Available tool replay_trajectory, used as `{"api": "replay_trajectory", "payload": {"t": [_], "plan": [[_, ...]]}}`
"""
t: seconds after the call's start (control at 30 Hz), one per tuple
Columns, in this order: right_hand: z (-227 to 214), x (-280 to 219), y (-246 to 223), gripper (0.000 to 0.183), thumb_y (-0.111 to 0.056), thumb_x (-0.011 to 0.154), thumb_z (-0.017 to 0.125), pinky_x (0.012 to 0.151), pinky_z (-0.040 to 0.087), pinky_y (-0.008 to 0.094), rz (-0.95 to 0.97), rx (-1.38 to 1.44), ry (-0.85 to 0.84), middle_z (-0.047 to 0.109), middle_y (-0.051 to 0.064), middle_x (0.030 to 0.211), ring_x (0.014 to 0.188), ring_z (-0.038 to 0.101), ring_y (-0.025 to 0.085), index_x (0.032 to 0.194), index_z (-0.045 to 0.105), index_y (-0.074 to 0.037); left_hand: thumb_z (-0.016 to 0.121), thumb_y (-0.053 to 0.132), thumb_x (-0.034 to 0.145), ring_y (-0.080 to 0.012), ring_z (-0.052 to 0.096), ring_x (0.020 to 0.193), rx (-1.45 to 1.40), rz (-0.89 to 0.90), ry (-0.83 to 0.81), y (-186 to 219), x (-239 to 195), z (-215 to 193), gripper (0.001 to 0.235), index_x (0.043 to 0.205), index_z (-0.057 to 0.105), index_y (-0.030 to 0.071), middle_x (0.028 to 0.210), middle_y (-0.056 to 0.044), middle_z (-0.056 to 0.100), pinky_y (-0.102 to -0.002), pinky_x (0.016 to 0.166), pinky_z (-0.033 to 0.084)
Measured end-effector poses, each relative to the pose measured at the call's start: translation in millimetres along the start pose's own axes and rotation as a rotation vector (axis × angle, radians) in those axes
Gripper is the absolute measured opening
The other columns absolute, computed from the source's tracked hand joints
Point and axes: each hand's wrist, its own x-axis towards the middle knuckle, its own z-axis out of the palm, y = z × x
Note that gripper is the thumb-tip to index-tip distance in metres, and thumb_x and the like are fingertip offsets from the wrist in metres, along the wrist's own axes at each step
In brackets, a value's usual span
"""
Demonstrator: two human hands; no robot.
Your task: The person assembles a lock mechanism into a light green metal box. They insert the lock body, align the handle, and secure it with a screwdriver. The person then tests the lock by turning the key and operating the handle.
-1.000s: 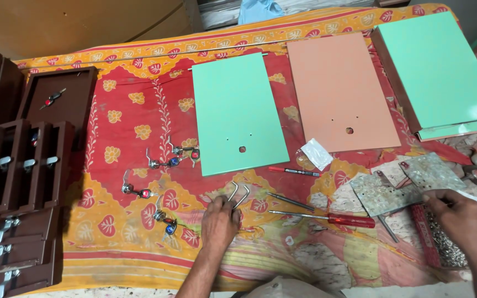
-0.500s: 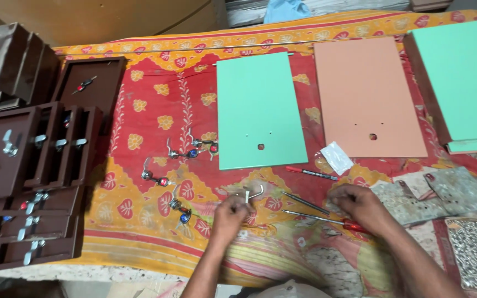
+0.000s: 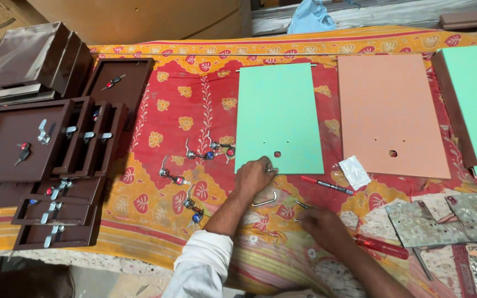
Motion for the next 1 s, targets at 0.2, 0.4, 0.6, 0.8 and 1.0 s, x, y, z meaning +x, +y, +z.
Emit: {"api": "replay_trajectory", "payload": {"t": [0.2, 0.4, 0.6, 0.8, 1.0], "plan": [[58, 60, -69, 0.017, -0.015, 0.097, 0.058, 0.081, 0.055, 0.048, -0.27, -0.745, -0.203, 0.07, 0.009, 0.112, 0.095, 0.069, 0.033, 0.102, 0.073, -0.011, 0.069, 0.036, 0.096, -0.0362, 0.072, 0.091, 0.265, 0.166, -0.119, 4, 20, 16, 0.027, 0.103, 0.07, 0.01, 0.098, -0.017, 0.075, -0.051, 0.08, 0.055], [54, 64, -44, 0.021, -0.007, 0.077, 0.064, 0.077, 0.057, 0.05, -0.395, -0.859, -0.29, 0.066, 0.02, 0.115, 0.094, 0.07, 0.036, 0.095, 0.071, 0.0, 0.074, 0.033, 0.088, -0.0366, 0.07, 0.098, 0.336, 0.127, -0.352, 19, 20, 13, 0.045, 0.123, 0.059, 0.009, 0.102, -0.019, 0.074, -0.051, 0.084, 0.055], [-57, 21, -16, 0.023, -0.006, 0.082, 0.062, 0.078, 0.055, 0.05, -0.211, -0.775, -0.179, 0.067, 0.013, 0.111, 0.096, 0.068, 0.038, 0.103, 0.071, -0.011, 0.086, 0.047, 0.072, -0.0366, 0.07, 0.1, 0.451, 0.208, -0.408, 18, 41, 12, 0.067, 0.116, 0.061, 0.003, 0.105, -0.019, 0.072, -0.049, 0.085, 0.057], [-128, -31, 39, 0.024, -0.006, 0.087, 0.063, 0.078, 0.058, 0.039, -0.106, -0.202, 0.218, 0.078, 0.007, 0.097, 0.086, 0.076, 0.026, 0.107, 0.076, -0.007, 0.082, 0.053, 0.065, -0.0325, 0.073, 0.1, 0.443, 0.262, -0.441, 39, 63, -19, 0.062, 0.103, 0.074, 0.005, 0.105, -0.016, 0.077, -0.045, 0.09, 0.056], [-164, -76, 65, 0.03, -0.005, 0.093, 0.067, 0.06, 0.047, 0.033, 0.367, 0.342, 0.361, 0.078, 0.017, 0.091, 0.066, 0.059, 0.019, 0.121, 0.076, 0.002, 0.092, 0.054, 0.062, -0.0227, 0.075, 0.095, -0.253, 0.188, -0.079, 86, 103, -113, 0.087, 0.124, 0.064, 0.0, 0.107, -0.015, 0.074, -0.036, 0.083, 0.059]]}}
